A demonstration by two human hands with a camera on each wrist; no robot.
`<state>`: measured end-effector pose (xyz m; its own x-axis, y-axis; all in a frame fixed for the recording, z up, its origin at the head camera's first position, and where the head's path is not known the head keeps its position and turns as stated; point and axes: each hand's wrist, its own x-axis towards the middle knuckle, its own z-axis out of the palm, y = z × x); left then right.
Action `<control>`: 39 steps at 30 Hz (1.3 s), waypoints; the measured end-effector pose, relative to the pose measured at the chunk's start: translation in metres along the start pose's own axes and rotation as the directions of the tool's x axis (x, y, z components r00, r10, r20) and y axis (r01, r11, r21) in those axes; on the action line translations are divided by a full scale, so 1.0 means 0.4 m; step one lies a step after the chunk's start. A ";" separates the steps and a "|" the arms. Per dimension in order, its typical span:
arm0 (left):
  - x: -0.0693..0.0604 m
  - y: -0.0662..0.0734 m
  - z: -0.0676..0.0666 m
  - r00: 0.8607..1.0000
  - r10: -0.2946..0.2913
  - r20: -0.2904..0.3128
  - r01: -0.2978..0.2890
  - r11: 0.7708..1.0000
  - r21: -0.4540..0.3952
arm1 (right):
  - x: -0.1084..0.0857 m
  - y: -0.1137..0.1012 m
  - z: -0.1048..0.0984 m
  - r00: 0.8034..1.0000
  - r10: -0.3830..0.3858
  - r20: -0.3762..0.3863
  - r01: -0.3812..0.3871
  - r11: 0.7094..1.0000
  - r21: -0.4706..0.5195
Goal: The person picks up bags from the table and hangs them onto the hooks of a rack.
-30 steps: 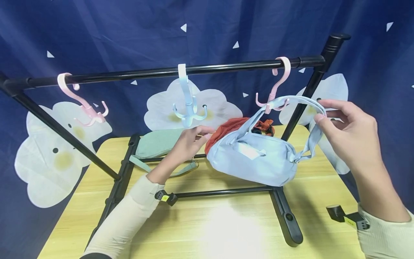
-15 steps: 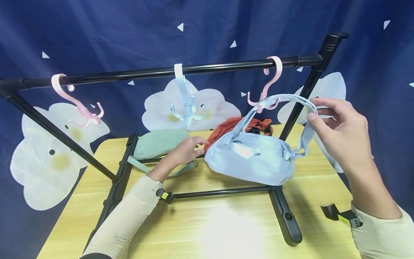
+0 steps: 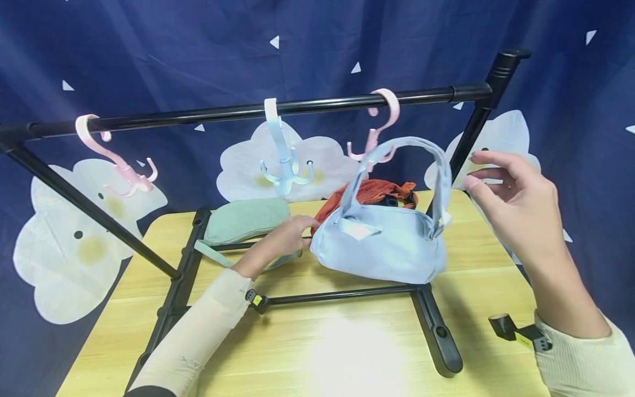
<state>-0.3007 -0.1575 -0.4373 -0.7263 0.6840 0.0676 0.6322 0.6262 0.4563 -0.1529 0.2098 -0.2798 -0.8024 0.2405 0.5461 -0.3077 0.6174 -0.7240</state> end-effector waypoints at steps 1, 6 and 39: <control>0.001 -0.002 0.003 1.000 0.003 0.000 -0.003 1.000 0.006 | -0.002 -0.001 0.001 1.000 -0.002 0.000 0.002 1.000 0.001; 0.005 -0.010 0.016 1.000 -0.004 0.008 0.004 1.000 0.021 | -0.012 0.002 0.003 1.000 -0.015 0.015 0.015 1.000 0.005; -0.013 -0.067 -0.004 0.957 -0.146 -0.249 0.164 0.985 0.051 | -0.071 0.042 0.030 0.997 0.012 -0.073 -0.010 1.000 0.024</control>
<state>-0.3141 -0.1785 -0.4485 -0.8550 0.4700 0.2191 0.5176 0.7479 0.4157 -0.1414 0.2044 -0.3128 -0.7666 0.3015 0.5669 -0.3120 0.5967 -0.7393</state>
